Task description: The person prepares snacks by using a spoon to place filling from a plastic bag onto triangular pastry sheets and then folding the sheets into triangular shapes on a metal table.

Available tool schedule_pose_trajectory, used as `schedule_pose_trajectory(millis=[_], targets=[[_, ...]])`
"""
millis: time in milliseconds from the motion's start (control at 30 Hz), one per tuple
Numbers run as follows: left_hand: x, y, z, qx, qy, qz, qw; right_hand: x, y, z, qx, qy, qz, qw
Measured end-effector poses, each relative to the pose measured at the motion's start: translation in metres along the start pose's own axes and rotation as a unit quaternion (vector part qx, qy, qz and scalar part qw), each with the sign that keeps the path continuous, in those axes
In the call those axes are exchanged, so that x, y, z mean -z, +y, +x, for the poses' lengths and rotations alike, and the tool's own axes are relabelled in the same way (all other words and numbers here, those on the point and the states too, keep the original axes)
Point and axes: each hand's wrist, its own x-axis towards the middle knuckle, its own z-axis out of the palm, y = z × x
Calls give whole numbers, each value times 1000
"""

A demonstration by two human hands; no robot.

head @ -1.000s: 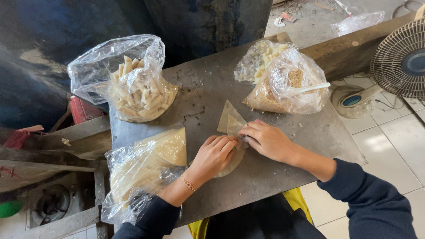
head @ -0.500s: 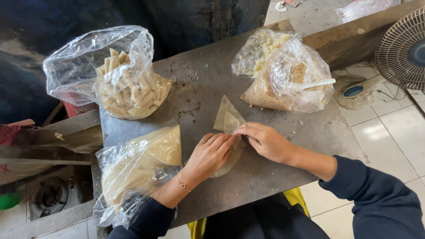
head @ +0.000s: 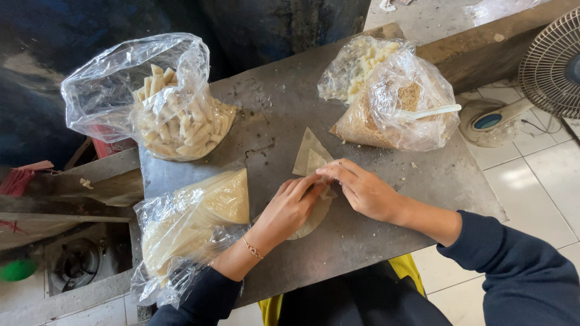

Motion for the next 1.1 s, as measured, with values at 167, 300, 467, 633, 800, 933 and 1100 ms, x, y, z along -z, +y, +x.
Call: schedule_pose_trajectory(millis=[167, 300, 467, 633, 800, 933, 1100], targets=[[-2, -2, -1, -8, 3, -2, 1000, 6, 1, 1, 21, 24, -27, 999], [-3, -5, -2, -22, 15, -2, 1000, 21, 10, 3, 115, -74, -165, 977], [-5, -5, -1, -27, 31, -10, 999, 16, 18, 3, 112, -79, -153, 979], [-4, 1, 3, 5, 26, -34, 999, 4, 22, 4, 119, -30, -155, 980], [-4, 5, 5, 19, 74, -39, 996, -7, 26, 5, 99, 16, -130, 986], [-9, 6, 10, 25, 116, -10, 993, -14, 28, 6, 72, 39, -113, 990], [-18, 2, 14, 79, 159, -55, 983, -19, 32, 10, 58, 72, -97, 991]])
